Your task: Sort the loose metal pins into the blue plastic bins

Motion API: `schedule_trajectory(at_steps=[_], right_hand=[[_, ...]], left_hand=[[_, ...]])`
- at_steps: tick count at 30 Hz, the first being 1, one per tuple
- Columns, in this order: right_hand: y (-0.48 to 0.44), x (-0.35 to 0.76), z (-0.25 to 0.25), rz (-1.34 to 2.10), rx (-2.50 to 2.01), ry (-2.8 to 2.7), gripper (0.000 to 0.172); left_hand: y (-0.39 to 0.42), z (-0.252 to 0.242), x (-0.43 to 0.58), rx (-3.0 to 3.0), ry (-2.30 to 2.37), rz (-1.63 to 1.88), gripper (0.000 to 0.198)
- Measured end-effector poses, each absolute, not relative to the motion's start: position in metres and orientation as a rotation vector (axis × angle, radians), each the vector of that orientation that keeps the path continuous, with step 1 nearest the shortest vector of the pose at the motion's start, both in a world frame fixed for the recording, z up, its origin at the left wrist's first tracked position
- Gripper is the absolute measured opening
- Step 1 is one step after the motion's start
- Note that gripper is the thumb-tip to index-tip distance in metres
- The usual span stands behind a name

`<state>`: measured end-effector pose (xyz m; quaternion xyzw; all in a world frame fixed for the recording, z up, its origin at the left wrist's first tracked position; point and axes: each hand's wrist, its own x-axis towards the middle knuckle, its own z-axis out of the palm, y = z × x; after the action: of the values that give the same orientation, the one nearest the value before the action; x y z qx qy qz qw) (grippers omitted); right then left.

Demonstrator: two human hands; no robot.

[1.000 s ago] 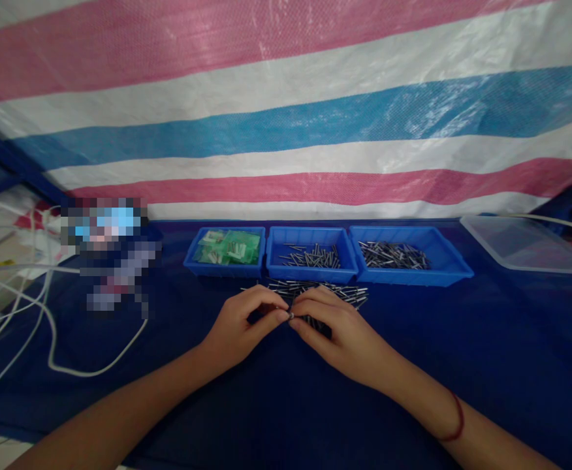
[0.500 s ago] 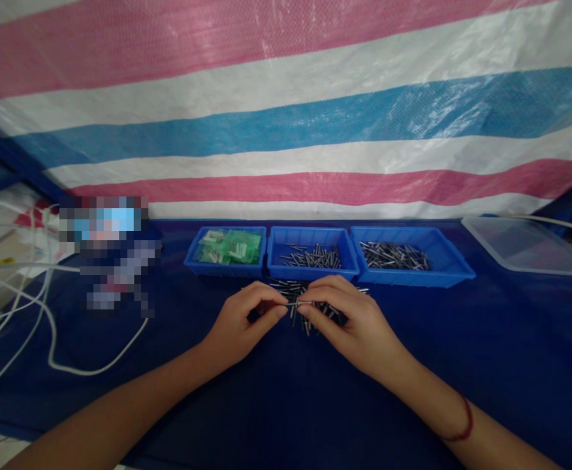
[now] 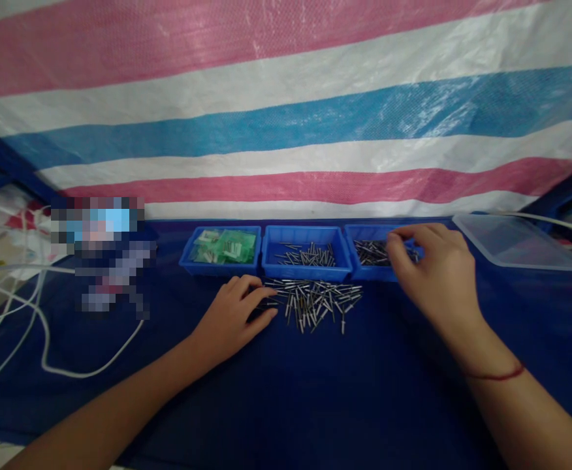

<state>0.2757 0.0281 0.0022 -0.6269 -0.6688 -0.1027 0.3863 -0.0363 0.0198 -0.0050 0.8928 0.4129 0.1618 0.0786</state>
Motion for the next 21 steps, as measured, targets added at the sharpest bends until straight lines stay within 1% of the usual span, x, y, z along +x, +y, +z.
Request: schedule_trajectory(at_steps=[3, 6, 9, 10, 13, 18, 21], right_hand=[[0.034, 0.288, -0.004, -0.385, -1.66, -1.687, 0.01], [0.029, 0.274, 0.003, -0.404, -1.559, -1.739, 0.011], [0.016, 0.245, 0.013, -0.238, -1.352, -1.925, 0.008], [0.012, 0.234, 0.015, -0.127, -1.265, -2.04, 0.008], [0.001, 0.209, 0.012, 0.097, -1.098, -2.338, 0.011], [-0.005, 0.19, -0.001, 0.222, -1.078, -2.494, 0.016], [-0.005, 0.187, -0.002, 0.237, -1.054, -2.489, 0.016]], left_hand=[[0.022, 0.003, -0.041, 2.714, 1.253, 0.417, 0.032], [0.023, 0.014, -0.049, 2.745, 1.277, 0.308, 0.034], [0.024, 0.022, -0.056, 2.72, 1.308, 0.203, 0.037], [0.024, 0.023, -0.058, 2.701, 1.304, 0.163, 0.037], [0.024, 0.02, -0.057, 2.646, 1.277, 0.073, 0.031], [0.025, 0.007, -0.048, 2.691, 1.2, 0.119, 0.018], [0.025, 0.003, -0.046, 2.715, 1.131, 0.17, 0.015]])
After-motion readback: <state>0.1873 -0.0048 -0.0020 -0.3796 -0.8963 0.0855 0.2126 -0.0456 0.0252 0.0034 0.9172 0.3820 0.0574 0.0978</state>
